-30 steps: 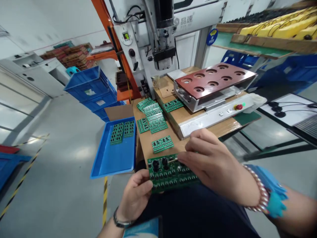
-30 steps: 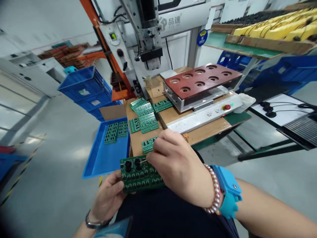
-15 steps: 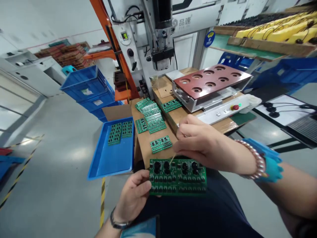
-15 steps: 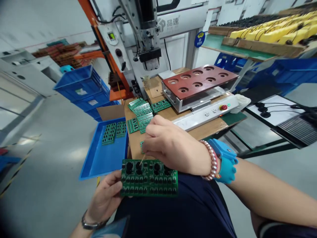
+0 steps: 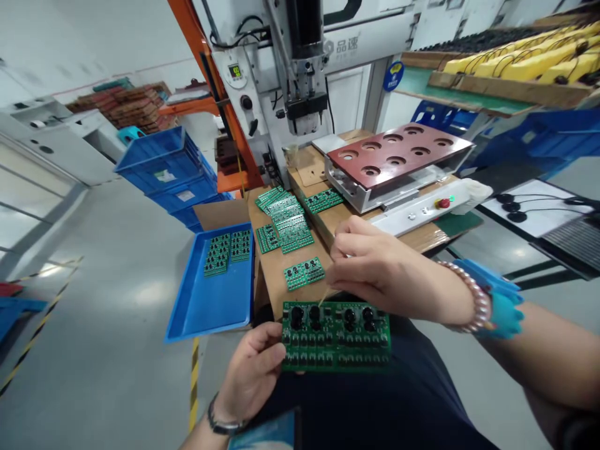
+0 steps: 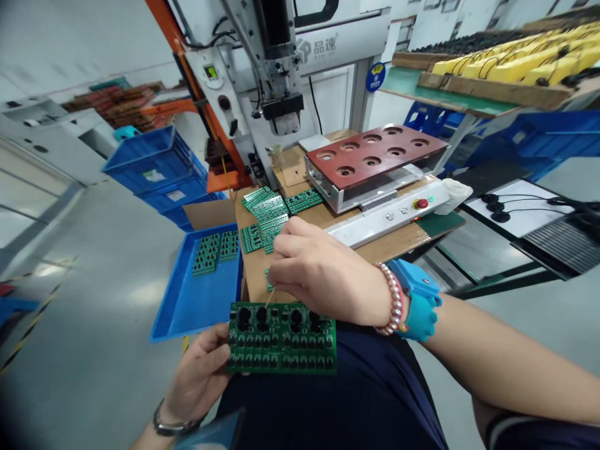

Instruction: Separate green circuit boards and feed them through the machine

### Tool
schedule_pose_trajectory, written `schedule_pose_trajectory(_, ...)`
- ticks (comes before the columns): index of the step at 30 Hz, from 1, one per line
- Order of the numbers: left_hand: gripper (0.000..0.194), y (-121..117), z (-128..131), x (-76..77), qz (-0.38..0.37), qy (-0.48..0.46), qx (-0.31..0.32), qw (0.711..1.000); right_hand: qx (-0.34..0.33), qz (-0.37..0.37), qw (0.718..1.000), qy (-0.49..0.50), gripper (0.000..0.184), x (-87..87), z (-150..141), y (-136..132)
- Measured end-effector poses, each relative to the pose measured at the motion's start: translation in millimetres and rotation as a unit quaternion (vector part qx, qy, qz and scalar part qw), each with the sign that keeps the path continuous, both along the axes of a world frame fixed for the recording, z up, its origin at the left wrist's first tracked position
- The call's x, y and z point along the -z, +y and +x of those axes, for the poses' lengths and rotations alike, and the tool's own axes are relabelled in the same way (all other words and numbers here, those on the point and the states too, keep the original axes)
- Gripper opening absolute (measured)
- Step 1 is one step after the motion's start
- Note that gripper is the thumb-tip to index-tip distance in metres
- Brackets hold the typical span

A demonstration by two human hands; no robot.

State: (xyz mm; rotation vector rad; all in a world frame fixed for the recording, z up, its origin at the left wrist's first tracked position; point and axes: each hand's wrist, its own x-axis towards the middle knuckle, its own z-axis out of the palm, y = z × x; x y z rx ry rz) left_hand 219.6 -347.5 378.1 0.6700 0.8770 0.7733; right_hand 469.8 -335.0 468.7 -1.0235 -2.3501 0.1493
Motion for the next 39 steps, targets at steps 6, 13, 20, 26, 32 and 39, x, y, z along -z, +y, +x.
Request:
schedule_pose_trajectory(6, 0.029, -2, 0, 1.2, -0.006, 0.002, -0.008, 1.0, 0.013, 0.008, 1.0, -0.012, 0.026, -0.5, -1, -1)
schedule_pose_trajectory(13, 0.027, -1, 2, -0.5, 0.01, -0.009, 0.007, 1.0, 0.022, 0.046, 0.998, -0.023, 0.024, 1.2, -2, -5)
schedule_pose_trajectory(20, 0.024, 0, 2, 1.1, 0.009, -0.019, -0.005, 1.0, 0.051, 0.064, 0.997, -0.011, 0.017, 8.7, -7, -13)
schedule_pose_trajectory(26, 0.026, 0, 3, -0.1, -0.005, -0.015, -0.029, 0.999, 0.049, 0.068, 0.996, 0.001, 0.021, 14.5, -12, -19)
schedule_pose_trajectory(32, 0.026, 0, 3, 0.1, -0.001, -0.019, -0.02, 1.0, 0.051, 0.059, 0.997, -0.015, 0.024, 14.3, -14, -23)
schedule_pose_trajectory(39, 0.025, 0, 3, 0.3, -0.002, -0.019, -0.022, 1.0, 0.046, 0.07, 0.996, -0.018, 0.022, 16.6, -13, -25)
